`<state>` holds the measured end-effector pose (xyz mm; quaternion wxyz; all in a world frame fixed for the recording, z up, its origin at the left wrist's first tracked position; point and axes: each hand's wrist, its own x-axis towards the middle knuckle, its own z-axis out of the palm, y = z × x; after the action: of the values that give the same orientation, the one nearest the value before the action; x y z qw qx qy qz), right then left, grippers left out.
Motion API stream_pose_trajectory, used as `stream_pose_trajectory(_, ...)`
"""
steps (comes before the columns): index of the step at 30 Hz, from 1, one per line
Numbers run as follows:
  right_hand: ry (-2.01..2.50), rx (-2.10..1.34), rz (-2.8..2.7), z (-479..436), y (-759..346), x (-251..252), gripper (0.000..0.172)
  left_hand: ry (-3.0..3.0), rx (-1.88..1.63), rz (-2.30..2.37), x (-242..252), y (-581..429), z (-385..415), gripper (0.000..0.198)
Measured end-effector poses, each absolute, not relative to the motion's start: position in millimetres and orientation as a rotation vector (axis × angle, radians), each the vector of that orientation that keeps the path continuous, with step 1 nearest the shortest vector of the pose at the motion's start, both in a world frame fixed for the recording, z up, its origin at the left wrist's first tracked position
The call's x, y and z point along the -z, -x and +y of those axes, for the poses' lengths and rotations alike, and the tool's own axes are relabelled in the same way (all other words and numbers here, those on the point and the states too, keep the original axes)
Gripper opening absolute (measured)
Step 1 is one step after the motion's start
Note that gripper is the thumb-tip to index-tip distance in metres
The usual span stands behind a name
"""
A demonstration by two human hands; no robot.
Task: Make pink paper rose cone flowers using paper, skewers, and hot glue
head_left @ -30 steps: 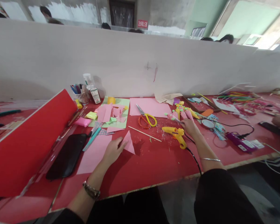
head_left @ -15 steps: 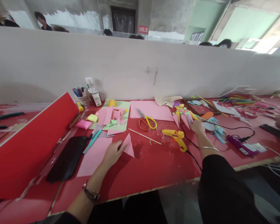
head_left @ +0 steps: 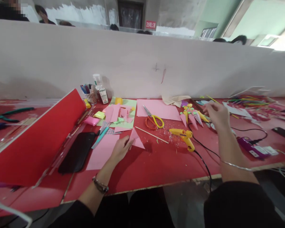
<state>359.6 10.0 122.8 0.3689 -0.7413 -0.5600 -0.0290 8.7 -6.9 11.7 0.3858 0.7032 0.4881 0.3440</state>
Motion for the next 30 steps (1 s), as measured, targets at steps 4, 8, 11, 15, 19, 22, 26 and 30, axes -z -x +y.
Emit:
stream_pose_trajectory(4, 1.396, -0.166, -1.549, -11, -284, -127, 0.015, -1.740, -0.874, 1.204, -11, -9, -6, 0.034)
stream_pose_trajectory(8, 1.274, -0.766, -1.955, -18, -207, -93, 0.034, -1.710, -0.846, 1.157, -12, -10, -6, 0.034)
stream_pose_trajectory(11, 1.290, -0.967, -1.985, -9, -177, -63, 0.030, -1.701, -0.830, 1.135, -12, -12, -7, 0.034)
stream_pose_trajectory(15, 1.367, -1.082, -1.931, 8, -163, -39, 0.036, -1.680, -0.840, 1.152, -13, -11, -7, 0.035)
stream_pose_trajectory(19, 1.349, -1.182, -1.871, 15, -160, -28, 0.044, -1.667, -0.848, 1.174, -15, -10, -8, 0.037)
stream_pose_trajectory(22, 1.313, -1.259, -1.829, 15, -161, -23, 0.047, -1.659, -0.855, 1.190, -16, -10, -8, 0.039)
stream_pose_trajectory(26, 1.257, -1.322, -1.767, 13, -162, -19, 0.050, -1.632, -0.836, 1.193, -14, -10, -7, 0.038)
stream_pose_trajectory(30, 1.208, -1.338, -1.746, 12, -161, -16, 0.048, -1.611, -0.811, 1.178, -14, -10, -6, 0.035)
